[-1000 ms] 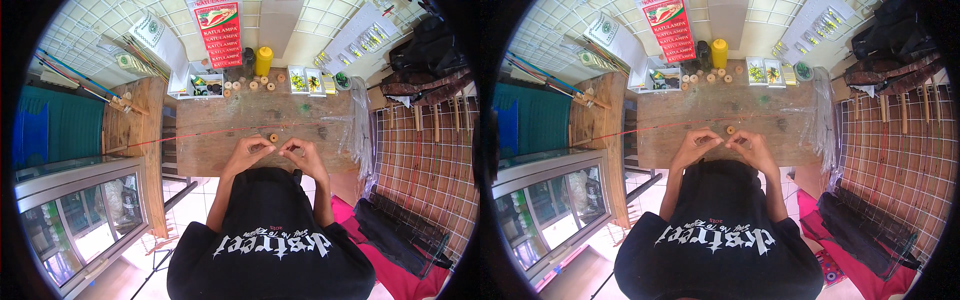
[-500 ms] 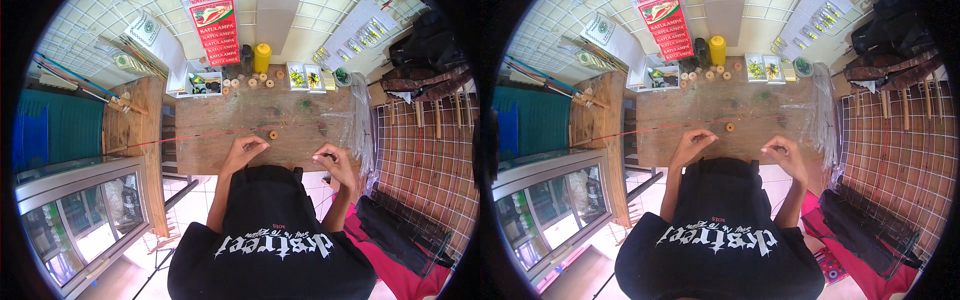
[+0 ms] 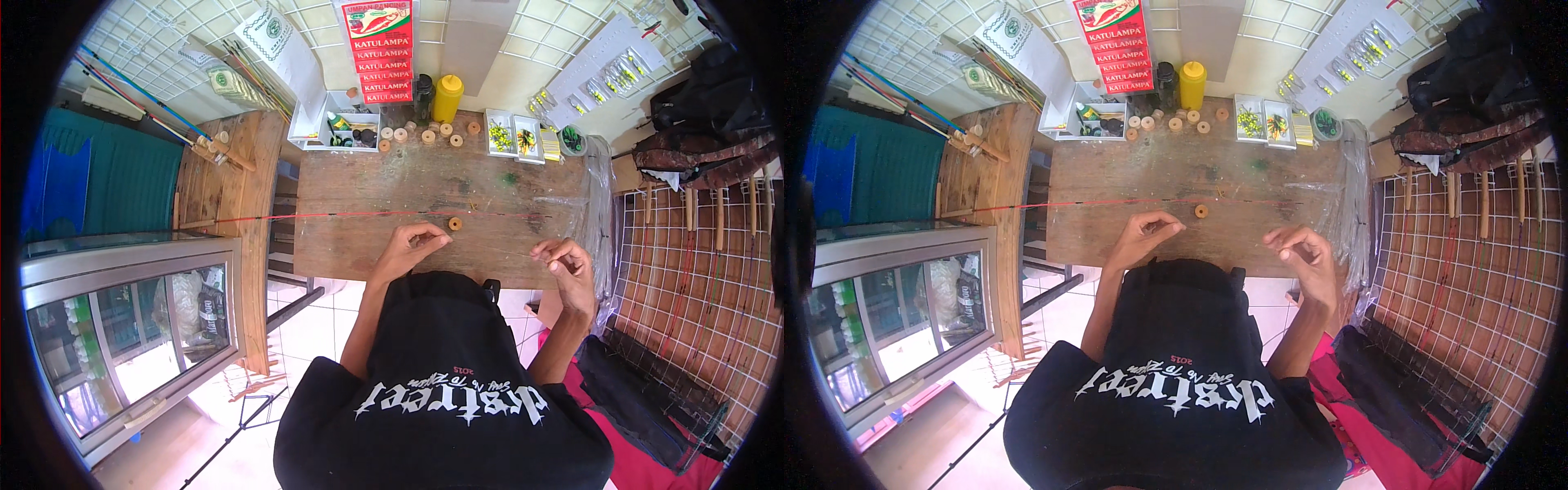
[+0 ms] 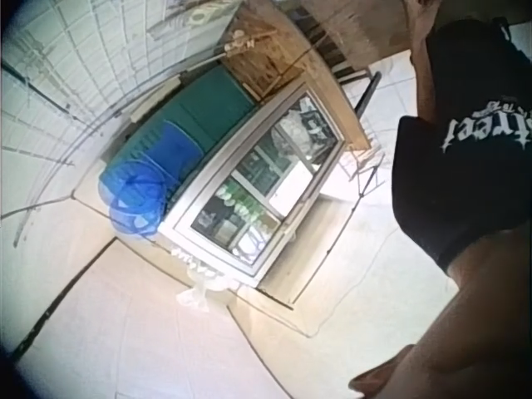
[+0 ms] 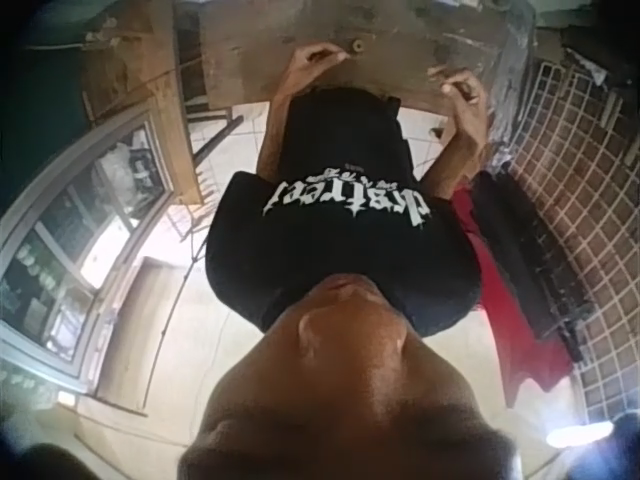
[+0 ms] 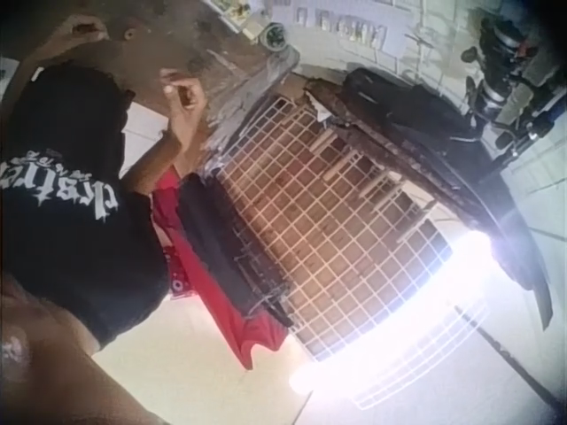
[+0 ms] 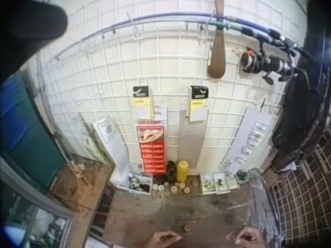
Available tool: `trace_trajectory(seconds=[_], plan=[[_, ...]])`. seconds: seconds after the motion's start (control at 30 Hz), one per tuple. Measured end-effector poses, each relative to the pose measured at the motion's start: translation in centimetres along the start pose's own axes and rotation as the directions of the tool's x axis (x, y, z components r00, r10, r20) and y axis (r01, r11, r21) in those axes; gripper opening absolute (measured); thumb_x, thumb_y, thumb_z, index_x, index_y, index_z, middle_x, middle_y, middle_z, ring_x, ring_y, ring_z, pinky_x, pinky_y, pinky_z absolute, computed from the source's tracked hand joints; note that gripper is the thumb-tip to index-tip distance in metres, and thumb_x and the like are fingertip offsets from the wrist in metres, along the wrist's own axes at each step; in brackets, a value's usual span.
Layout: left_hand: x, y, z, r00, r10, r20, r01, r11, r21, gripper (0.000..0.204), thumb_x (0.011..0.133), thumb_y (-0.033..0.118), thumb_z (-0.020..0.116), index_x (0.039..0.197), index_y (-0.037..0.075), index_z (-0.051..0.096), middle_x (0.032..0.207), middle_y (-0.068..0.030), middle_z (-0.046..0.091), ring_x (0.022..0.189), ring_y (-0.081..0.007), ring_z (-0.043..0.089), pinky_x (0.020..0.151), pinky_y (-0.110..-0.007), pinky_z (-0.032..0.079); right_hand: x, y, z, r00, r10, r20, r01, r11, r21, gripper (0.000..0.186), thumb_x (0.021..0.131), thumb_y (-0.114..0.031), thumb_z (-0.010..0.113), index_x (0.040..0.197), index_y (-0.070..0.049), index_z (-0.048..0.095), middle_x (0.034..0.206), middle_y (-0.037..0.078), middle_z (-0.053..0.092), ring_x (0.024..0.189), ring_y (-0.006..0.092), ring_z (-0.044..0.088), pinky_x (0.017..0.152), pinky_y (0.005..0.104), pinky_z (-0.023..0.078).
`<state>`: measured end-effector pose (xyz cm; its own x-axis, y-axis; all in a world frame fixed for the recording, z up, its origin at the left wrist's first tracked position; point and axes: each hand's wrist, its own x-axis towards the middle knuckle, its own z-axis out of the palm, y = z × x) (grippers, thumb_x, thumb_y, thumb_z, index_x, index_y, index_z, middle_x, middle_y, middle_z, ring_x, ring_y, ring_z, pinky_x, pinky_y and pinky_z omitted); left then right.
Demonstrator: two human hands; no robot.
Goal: Checking and threading a fishing rod line with various small components.
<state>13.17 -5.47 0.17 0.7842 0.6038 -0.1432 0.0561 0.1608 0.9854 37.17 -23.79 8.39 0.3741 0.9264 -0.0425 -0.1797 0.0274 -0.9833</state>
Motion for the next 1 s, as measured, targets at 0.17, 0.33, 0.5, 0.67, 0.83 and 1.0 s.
trace_trajectory(seconds=[0.17,0.33,0.5,0.67,0.83,1.0], plan=[[0.4,-1.4,0.7,1.000,0.025,-0.009,-0.025,1.000,-0.004,0.016,0.089,0.014,0.065,0.092,-0.001,0.068,0.083,0.0003,0.065,0.072,-0.0041,0.050,0.064,-0.022,0.040,1.1,1.9,2.1,0.997,-0.077,0.032,0.058,0.918,0.393,0.017,0.084,-0.016,0.067,0.083,-0.008,0.052,0.081,0.009,0.062,0.096,0.0304,0.060,0.094,0.0455,0.041],[0.6,-1.4,0.6,0.997,-0.081,-0.019,0.083,0.990,0.113,0.016,0.089,0.015,0.066,0.092,0.000,0.068,0.084,0.0004,0.066,0.076,-0.0053,0.055,0.068,-0.022,0.043,2.5,3.3,5.3,0.988,0.028,0.154,-0.147,0.499,0.854,0.019,0.089,-0.019,0.063,0.085,-0.012,0.046,0.063,0.000,0.045,0.066,0.0144,0.047,0.071,0.0300,0.042],[2.4,-2.8,-2.6,0.992,-0.017,-0.124,0.007,0.997,-0.083,0.015,0.089,0.016,0.066,0.094,0.002,0.068,0.086,0.0002,0.066,0.083,-0.0071,0.059,0.075,-0.024,0.046,4.6,4.4,7.0,0.971,0.165,0.173,-0.231,0.833,0.503,0.019,0.086,-0.011,0.066,0.079,-0.008,0.050,0.069,-0.001,0.051,0.065,0.0071,0.046,0.064,0.0234,0.037],[5.8,-3.6,-11.8,0.814,0.166,-0.557,-0.105,0.984,0.140,0.019,0.088,0.020,0.066,0.095,0.002,0.068,0.091,-0.0011,0.067,0.085,-0.0103,0.059,0.079,-0.026,0.046,5.4,5.3,7.4,0.963,0.244,0.113,-0.269,0.898,0.349,0.011,0.081,-0.002,0.070,0.082,-0.003,0.059,0.079,0.004,0.061,0.073,0.0104,0.057,0.068,0.0224,0.046],[8.9,-1.0,-20.4,0.561,0.309,-0.768,0.049,0.914,0.403,0.016,0.085,0.020,0.067,0.093,0.006,0.069,0.088,-0.0042,0.068,0.080,-0.0122,0.059,0.074,-0.027,0.046,5.7,5.5,7.6,0.981,0.166,0.099,-0.183,0.966,0.185,0.015,0.077,0.007,0.068,0.091,0.001,0.069,0.084,0.011,0.069,0.072,0.0131,0.064,0.069,0.0258,0.052],[10.2,-3.9,-26.8,0.664,0.422,-0.618,0.327,0.579,0.747,0.016,0.079,0.021,0.070,0.092,0.012,0.071,0.086,-0.0092,0.069,0.077,-0.0282,0.065,0.072,-0.040,0.049,6.0,4.3,8.5,0.934,0.322,0.157,-0.333,0.941,0.052,0.014,0.080,0.004,0.068,0.093,0.001,0.069,0.083,0.013,0.070,0.070,0.0108,0.063,0.059,0.0218,0.048]])
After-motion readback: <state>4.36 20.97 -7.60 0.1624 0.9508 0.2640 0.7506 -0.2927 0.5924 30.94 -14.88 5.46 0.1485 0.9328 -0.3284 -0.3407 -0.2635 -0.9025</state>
